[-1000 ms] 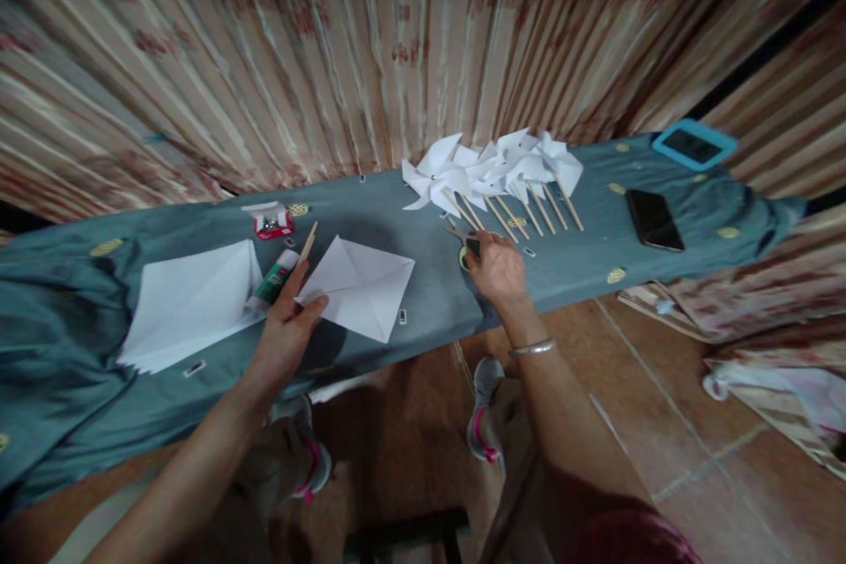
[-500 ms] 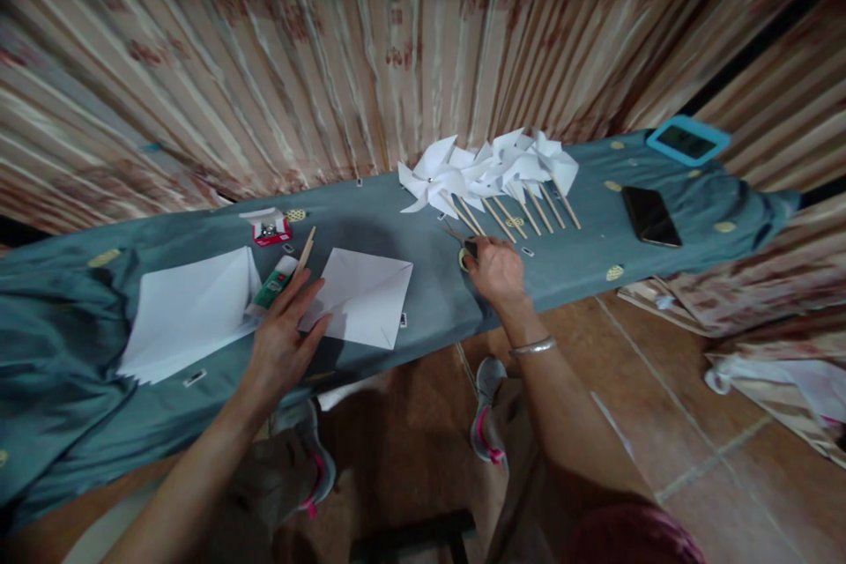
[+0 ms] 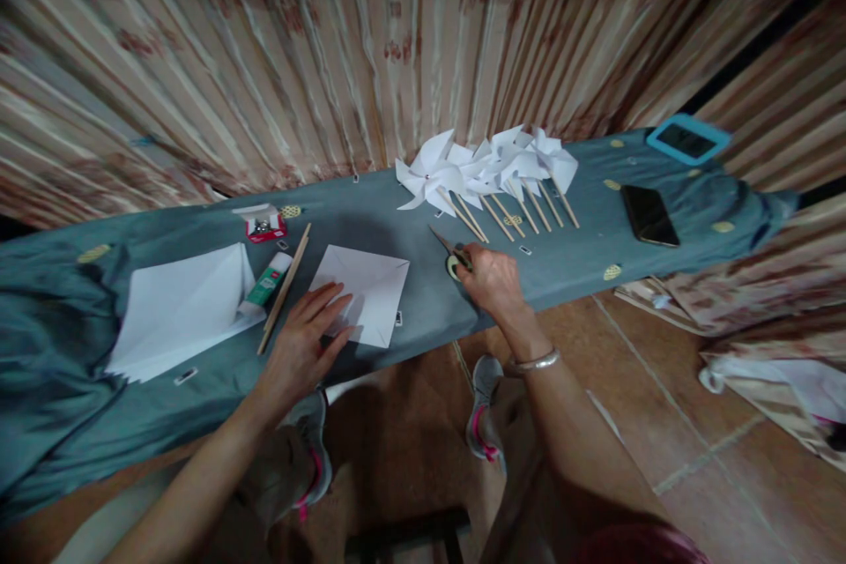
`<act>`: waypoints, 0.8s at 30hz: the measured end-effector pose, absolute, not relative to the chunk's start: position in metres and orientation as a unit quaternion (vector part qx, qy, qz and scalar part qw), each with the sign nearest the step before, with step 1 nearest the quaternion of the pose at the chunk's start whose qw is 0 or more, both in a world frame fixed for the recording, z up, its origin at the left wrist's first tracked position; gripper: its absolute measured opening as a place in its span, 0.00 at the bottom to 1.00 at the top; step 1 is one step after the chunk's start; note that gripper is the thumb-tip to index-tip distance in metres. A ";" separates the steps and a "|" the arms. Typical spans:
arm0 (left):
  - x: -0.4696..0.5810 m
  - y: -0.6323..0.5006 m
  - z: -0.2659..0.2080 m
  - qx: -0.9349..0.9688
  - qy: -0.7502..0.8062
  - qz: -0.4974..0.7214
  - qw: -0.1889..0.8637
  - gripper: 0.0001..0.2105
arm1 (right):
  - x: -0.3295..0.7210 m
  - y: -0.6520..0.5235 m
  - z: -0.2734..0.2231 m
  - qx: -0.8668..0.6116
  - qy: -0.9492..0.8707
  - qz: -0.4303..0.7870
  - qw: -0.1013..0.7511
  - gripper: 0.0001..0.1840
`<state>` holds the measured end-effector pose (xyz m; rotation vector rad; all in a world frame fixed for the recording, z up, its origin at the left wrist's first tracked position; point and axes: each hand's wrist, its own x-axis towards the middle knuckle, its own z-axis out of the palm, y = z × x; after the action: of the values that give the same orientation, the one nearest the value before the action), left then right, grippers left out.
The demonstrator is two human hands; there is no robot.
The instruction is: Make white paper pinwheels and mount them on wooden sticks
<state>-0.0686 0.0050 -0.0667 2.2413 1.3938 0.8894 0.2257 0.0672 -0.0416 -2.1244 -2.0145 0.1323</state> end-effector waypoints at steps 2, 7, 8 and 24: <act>-0.062 0.001 -0.067 0.810 0.468 0.302 0.184 0.19 | 0.226 0.069 -0.043 -0.719 -0.649 0.141 0.204 0.14; -0.046 -0.014 -0.059 0.823 0.425 0.302 0.224 0.19 | 0.221 0.078 -0.048 -0.634 -0.487 0.426 0.423 0.30; -0.043 -0.019 -0.057 0.813 0.423 0.308 0.253 0.17 | 0.219 0.080 -0.049 -0.618 -0.472 0.452 0.437 0.33; -0.016 -0.050 -0.059 0.121 0.475 0.371 0.789 0.12 | 0.168 0.091 -0.045 -0.600 -0.710 0.280 0.241 0.24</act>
<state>-0.0164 -0.0504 -0.0593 0.2600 1.0225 0.8001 0.1684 0.0907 -0.0449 -1.6416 -1.9413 0.7656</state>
